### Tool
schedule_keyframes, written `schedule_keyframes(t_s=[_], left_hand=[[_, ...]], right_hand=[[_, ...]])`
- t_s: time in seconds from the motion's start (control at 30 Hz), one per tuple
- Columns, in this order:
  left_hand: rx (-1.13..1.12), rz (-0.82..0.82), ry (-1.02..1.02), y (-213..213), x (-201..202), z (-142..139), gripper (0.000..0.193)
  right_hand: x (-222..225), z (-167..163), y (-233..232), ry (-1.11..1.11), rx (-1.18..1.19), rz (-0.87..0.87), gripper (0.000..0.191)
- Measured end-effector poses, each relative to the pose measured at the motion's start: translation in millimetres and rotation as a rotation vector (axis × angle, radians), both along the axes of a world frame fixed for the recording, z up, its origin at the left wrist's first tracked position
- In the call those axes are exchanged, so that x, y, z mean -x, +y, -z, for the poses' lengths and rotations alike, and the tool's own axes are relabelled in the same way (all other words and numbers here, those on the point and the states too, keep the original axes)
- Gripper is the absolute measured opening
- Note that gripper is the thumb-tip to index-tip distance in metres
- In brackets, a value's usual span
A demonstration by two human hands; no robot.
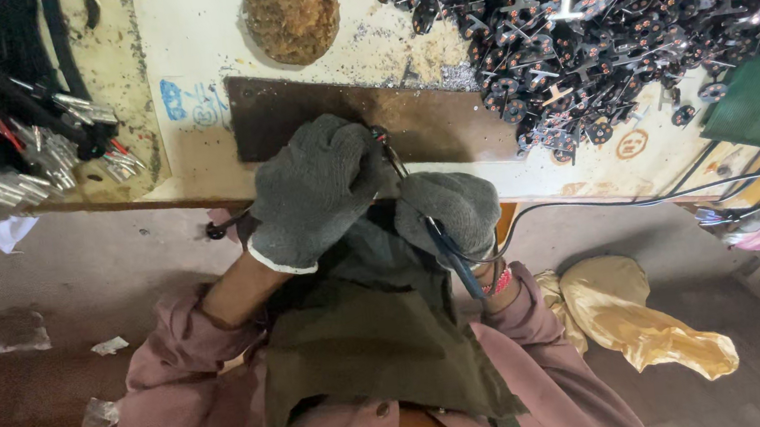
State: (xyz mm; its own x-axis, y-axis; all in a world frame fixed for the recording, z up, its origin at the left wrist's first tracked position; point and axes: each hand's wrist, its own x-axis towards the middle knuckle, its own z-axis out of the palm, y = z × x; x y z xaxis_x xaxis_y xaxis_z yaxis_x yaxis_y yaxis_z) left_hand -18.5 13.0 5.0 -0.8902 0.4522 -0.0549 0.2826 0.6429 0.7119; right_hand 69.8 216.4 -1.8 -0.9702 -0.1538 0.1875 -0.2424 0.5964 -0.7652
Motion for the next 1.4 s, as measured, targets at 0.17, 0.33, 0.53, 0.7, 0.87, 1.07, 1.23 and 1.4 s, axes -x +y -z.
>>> schedule_keyframes(t_s=[0.17,0.33,0.53,0.7,0.87,1.07,1.23,1.4], left_hand=[[-0.039,0.038,0.057,-2,-3,2,0.021],[-0.047,0.011,0.081,-3,-5,7,0.017],[-0.047,0.005,0.146,0,-9,15,0.018],[-0.019,0.000,0.087,1,-9,17,0.018],[-0.077,-0.009,0.151,2,-8,16,0.018],[-0.065,-0.024,0.131,4,-7,13,0.013],[-0.036,-0.014,0.108,2,-5,10,0.013],[-0.051,-0.032,0.119,4,-3,8,0.011]], right_hand=[[4,1,-1,0.012,0.038,0.007,0.030],[-2,3,2,-0.038,0.037,0.030,0.030],[-8,5,0,-0.068,0.035,0.065,0.029],[-11,6,1,-0.088,0.029,0.086,0.028],[-10,5,2,-0.084,-0.061,0.114,0.026],[-4,0,2,-0.093,0.069,0.055,0.027],[-3,0,2,-0.100,0.090,0.056,0.027],[-6,5,4,-0.100,0.106,0.059,0.026]])
